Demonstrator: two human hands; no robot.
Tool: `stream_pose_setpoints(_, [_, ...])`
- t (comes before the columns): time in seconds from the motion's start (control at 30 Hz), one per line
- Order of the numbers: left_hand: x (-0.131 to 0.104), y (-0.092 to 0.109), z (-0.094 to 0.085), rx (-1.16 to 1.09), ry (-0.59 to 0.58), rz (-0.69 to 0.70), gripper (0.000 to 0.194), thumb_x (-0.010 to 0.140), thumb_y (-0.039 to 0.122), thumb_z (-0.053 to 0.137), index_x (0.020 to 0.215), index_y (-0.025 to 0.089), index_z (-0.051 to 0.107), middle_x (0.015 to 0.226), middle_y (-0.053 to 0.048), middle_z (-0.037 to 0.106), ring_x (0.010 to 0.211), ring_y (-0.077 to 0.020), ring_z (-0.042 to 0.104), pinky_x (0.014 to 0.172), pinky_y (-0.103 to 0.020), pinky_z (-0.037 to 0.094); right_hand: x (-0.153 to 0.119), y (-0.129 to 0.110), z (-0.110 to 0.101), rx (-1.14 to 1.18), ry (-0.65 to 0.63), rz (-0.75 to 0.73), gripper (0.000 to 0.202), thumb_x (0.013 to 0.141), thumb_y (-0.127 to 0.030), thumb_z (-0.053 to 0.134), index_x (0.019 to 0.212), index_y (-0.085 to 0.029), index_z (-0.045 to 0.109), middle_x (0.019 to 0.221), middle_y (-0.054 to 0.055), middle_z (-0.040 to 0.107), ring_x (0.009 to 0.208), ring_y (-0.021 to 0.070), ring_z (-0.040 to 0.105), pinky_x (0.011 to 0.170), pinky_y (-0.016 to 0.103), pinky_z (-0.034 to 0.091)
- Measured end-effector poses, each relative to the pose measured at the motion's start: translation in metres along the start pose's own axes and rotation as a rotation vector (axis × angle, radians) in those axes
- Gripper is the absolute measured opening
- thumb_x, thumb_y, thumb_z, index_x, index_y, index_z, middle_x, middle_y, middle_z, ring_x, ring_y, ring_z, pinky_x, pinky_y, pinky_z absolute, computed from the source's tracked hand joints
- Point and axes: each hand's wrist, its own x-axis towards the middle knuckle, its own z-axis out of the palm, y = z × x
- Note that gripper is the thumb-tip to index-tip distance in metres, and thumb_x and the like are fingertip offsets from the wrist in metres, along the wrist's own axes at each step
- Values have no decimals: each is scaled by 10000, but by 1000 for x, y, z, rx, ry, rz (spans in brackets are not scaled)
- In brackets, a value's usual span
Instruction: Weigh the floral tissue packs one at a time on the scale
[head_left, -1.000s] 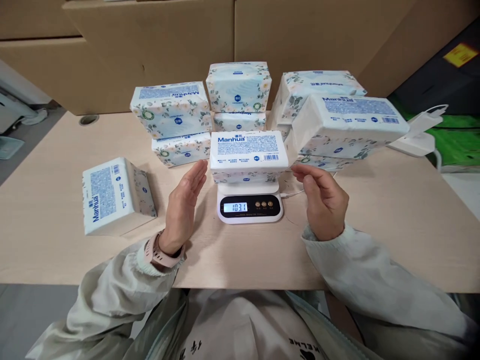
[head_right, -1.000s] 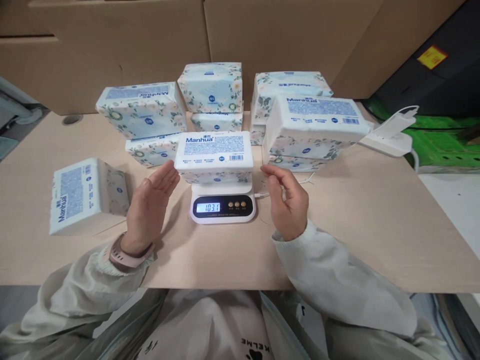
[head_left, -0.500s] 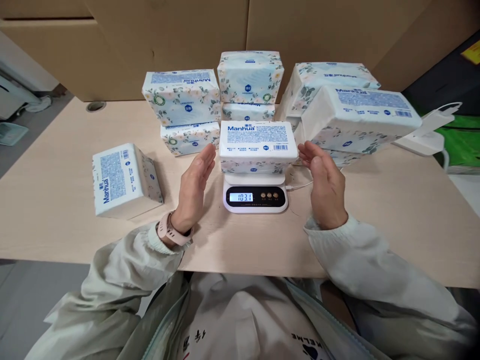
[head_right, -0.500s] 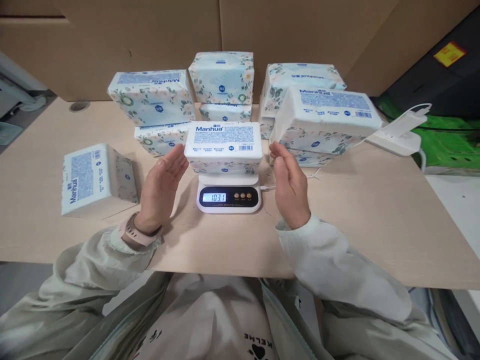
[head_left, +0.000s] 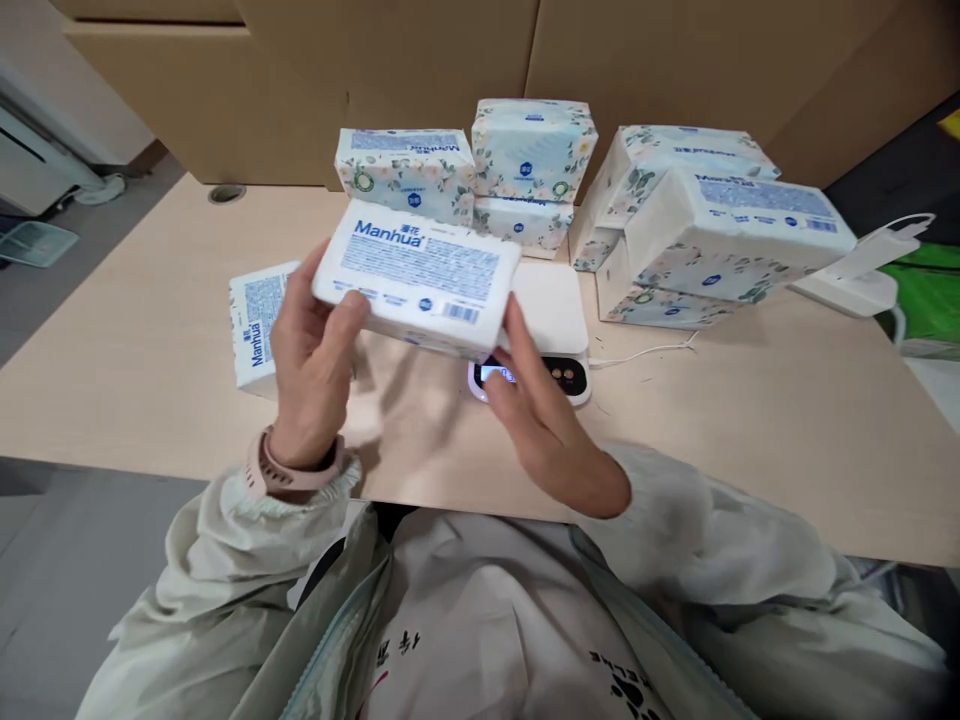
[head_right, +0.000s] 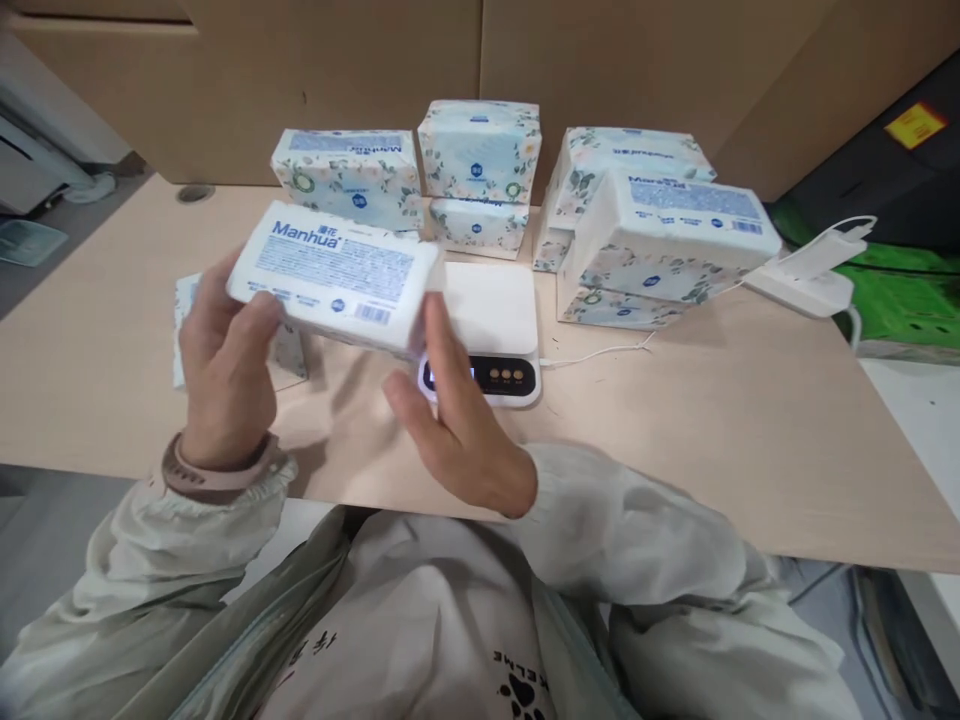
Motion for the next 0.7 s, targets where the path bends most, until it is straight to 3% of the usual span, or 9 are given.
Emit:
stream_pose_setpoints(0.1, [7, -15, -26, 195, 31, -28, 686, 920, 657, 769, 1442, 230, 644, 1375, -42, 714, 1375, -374, 619, 1201, -555, 498, 6, 11, 30, 85, -89, 86, 951, 1020, -740, 460, 1738, -392, -58, 1854, -91, -32, 1741, 252, 29, 1438, 552, 71])
stream_pose_setpoints(0.23, [12, -34, -35, 504, -37, -53, 560, 930, 560, 744, 1371, 218, 701, 1386, -103, 715, 1273, -359, 691, 1164, -572, 537, 27, 32, 53, 138, -93, 145, 1034, 1001, -780, 445, 1741, -306, -98, 1865, -7, 6, 1740, 221, 28, 1438, 545, 56])
stream_pose_setpoints(0.33, [15, -38, -39, 672, -87, 14, 511, 946, 473, 702, 1367, 183, 698, 1510, -133, 651, 1425, -393, 602, 1258, -621, 443, 41, 43, 61, 94, -86, 162, 1035, 1002, -783, 429, 1744, -271, -80, 1865, 31, 32, 1741, 229, 19, 1432, 561, 58])
stream_pose_setpoints(0.43, [16, -34, -54, 795, -77, 86, 556, 1010, 525, 619, 1458, 196, 633, 1662, -95, 517, 1577, -393, 442, 1343, -636, 315, 43, 42, 65, -46, -12, 81, 929, 1037, -719, 417, 1746, -287, -1, 1866, 30, 6, 1741, 242, -24, 1428, 579, 71])
stream_pose_setpoints(0.5, [16, -30, -69, 885, -22, 108, 639, 1011, 584, 622, 1531, 216, 569, 1757, -47, 381, 1666, -388, 277, 1392, -619, 205, 38, 35, 67, -152, 50, -89, 763, 1084, -598, 409, 1729, -292, 140, 1856, 56, 127, 1739, 228, 65, 1429, 557, 126])
stream_pose_setpoints(0.6, [11, -25, -90, 948, -17, -37, 954, 891, 699, 730, 1622, 151, 459, 1821, -107, 213, 1699, -447, 121, 1393, -654, 121, 25, 23, 74, -195, -17, -296, 504, 1117, -419, 399, 1606, -300, 434, 1679, 94, 512, 1621, 195, 408, 1375, 488, 330])
stream_pose_setpoints(0.7, [4, -17, -106, 956, -67, -256, 1076, 846, 675, 732, 1659, 59, 389, 1792, -227, 229, 1674, -473, 213, 1341, -699, 234, 18, 18, 85, -157, -205, -182, 435, 1111, -390, 412, 1492, -253, 573, 1589, 113, 604, 1531, 208, 523, 1309, 469, 433])
